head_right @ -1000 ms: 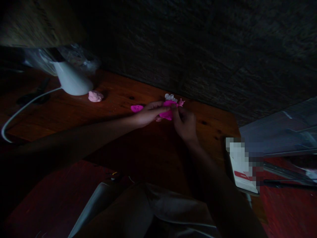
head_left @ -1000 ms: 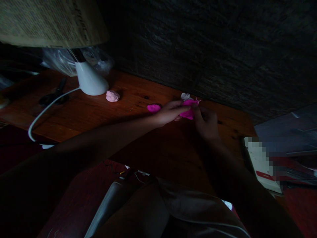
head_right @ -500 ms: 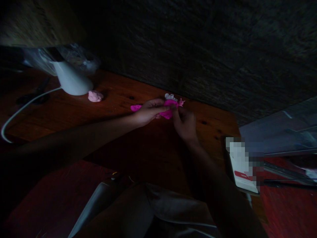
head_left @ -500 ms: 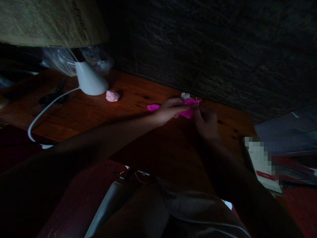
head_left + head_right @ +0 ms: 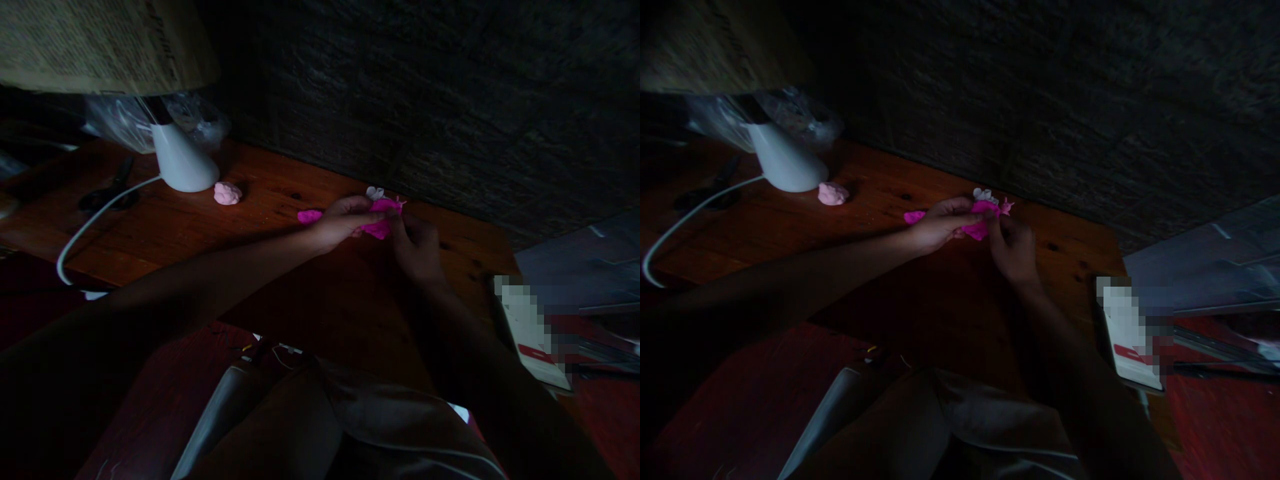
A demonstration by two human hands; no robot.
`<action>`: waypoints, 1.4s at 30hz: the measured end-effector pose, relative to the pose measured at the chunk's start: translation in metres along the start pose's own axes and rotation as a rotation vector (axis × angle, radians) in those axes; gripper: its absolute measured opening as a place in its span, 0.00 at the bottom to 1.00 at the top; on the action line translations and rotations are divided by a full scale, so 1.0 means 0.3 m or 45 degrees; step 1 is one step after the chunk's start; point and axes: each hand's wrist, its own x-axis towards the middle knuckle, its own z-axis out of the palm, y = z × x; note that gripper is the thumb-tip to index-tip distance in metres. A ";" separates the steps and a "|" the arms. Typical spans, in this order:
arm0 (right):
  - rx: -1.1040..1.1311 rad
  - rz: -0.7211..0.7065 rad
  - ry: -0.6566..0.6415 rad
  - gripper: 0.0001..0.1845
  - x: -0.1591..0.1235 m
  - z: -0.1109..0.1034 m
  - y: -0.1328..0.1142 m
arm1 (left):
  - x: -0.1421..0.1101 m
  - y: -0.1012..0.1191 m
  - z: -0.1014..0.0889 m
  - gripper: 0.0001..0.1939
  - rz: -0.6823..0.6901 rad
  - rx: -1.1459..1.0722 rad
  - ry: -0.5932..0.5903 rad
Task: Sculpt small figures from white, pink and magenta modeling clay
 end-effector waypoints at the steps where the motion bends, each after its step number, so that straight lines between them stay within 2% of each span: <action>1: -0.007 -0.003 0.004 0.32 0.000 0.000 0.000 | 0.000 0.000 0.000 0.07 -0.002 -0.004 0.002; 12: 0.009 -0.006 0.026 0.30 0.002 -0.003 -0.003 | 0.004 -0.002 -0.007 0.10 -0.024 0.011 -0.022; 19: 0.003 -0.013 0.015 0.31 0.000 -0.004 -0.007 | 0.007 -0.011 -0.012 0.08 0.046 -0.016 -0.063; 30: 0.017 0.000 -0.005 0.31 -0.001 -0.004 -0.005 | 0.001 0.000 -0.008 0.11 0.002 0.014 -0.045; 36: 0.006 -0.012 0.007 0.31 0.000 -0.003 0.000 | 0.008 -0.018 -0.020 0.10 0.061 -0.019 -0.096; 42: -0.002 -0.008 0.001 0.31 0.000 -0.004 -0.004 | 0.005 -0.013 -0.014 0.09 0.029 0.015 -0.047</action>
